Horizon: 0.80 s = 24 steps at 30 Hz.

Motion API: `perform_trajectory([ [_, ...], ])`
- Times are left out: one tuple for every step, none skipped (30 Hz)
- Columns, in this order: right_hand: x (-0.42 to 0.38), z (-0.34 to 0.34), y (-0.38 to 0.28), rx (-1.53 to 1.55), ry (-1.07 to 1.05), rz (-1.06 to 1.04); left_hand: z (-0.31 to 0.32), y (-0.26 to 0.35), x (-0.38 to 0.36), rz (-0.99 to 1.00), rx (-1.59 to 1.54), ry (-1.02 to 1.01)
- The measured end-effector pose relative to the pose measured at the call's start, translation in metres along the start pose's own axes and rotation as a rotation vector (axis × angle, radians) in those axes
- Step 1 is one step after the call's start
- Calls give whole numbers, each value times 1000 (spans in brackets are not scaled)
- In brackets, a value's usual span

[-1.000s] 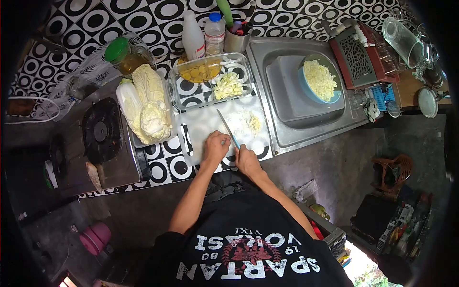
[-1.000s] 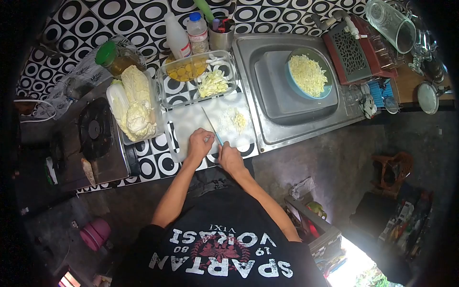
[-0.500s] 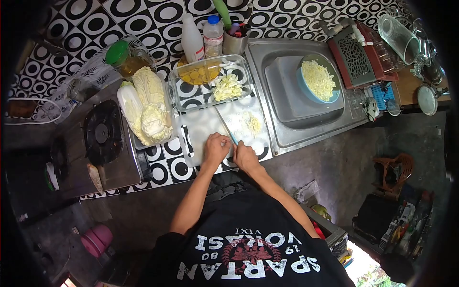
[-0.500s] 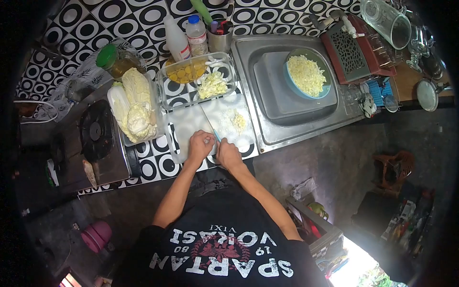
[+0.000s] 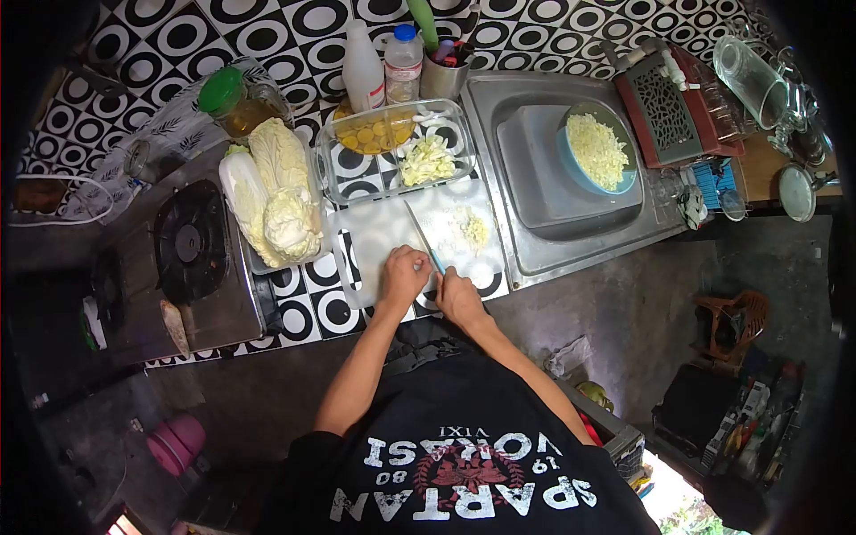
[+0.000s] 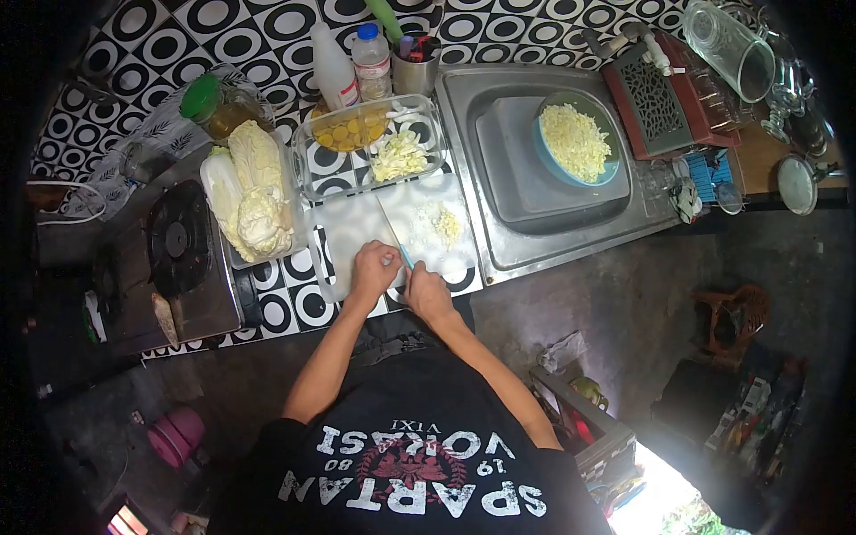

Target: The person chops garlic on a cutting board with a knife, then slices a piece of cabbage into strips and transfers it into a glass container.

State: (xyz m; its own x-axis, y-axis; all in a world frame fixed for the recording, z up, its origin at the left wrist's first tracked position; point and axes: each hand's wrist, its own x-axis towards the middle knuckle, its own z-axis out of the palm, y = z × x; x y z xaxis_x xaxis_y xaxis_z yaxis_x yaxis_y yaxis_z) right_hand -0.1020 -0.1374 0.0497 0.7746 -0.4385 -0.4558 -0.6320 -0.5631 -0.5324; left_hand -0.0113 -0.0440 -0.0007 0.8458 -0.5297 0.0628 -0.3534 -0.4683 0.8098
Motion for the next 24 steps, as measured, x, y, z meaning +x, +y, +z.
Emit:
perform_trajectory([
  [0, 1, 0, -1, -3, -2, -1, 1, 0, -17, -12, -20],
  [1, 3, 2, 8, 4, -12, -1, 1, 0, -19, -11, -18],
  [1, 4, 3, 16, 10, -21, -1, 1, 0, -14, -7, -22],
  [2, 6, 4, 17, 8, -22, -1, 1, 0, -8, -2, -27],
  [2, 8, 4, 9, 18, -34, -2, 0, 0, -9, 0, -28],
  [2, 8, 5, 1, 30, -46, -1, 1, 0, -9, 1, -30],
  [2, 9, 5, 5, 33, -44, -1, 1, 1, -7, 3, -32],
  [3, 8, 3, -42, 26, -54, -2, 1, 1, 0, 6, -37],
  [2, 6, 1, -87, 22, -61, -3, 2, 2, -5, 14, -53],
  [2, 6, 3, -79, 35, -56, -4, 3, 2, -7, 20, -70],
  [3, 6, 4, -90, 44, -83, -3, 4, 3, 10, 22, -75],
  [5, 5, 5, -103, 55, -113, -3, 4, 3, 15, 38, -74],
  [5, 4, 6, -98, 68, -114, -3, 4, 3, 17, 54, -72],
  [4, 3, 7, -103, 62, -128, -3, 4, 3, 29, 85, -80],
  [3, 0, 7, -110, 55, -144, -4, 5, 3, 39, 88, -75],
  [4, 2, 10, -122, 62, -152, -4, 6, 3, 18, 69, -103],
  [5, 2, 12, -119, 69, -158, -5, 7, 3, -4, 51, -131],
  [5, 2, 14, -131, 60, -164, -6, 9, 4, -16, 45, -165],
  [5, 1, 16, -143, 50, -169, -6, 11, 4, -12, 47, -160],
  [4, 1, 19, -152, 44, -166, -5, 11, 4, 3, 46, -165],
  [2, 2, 20, -151, 50, -167, -5, 11, 5, 18, 44, -170],
  [0, 3, 21, -137, 48, -146, -5, 11, 5, 21, 61, -173],
  [-2, 4, 22, -123, 47, -124, -4, 11, 5, 27, 60, -173],
  [-4, 5, 23, -124, 53, -122, -3, 10, 5, 20, 49, -155],
])
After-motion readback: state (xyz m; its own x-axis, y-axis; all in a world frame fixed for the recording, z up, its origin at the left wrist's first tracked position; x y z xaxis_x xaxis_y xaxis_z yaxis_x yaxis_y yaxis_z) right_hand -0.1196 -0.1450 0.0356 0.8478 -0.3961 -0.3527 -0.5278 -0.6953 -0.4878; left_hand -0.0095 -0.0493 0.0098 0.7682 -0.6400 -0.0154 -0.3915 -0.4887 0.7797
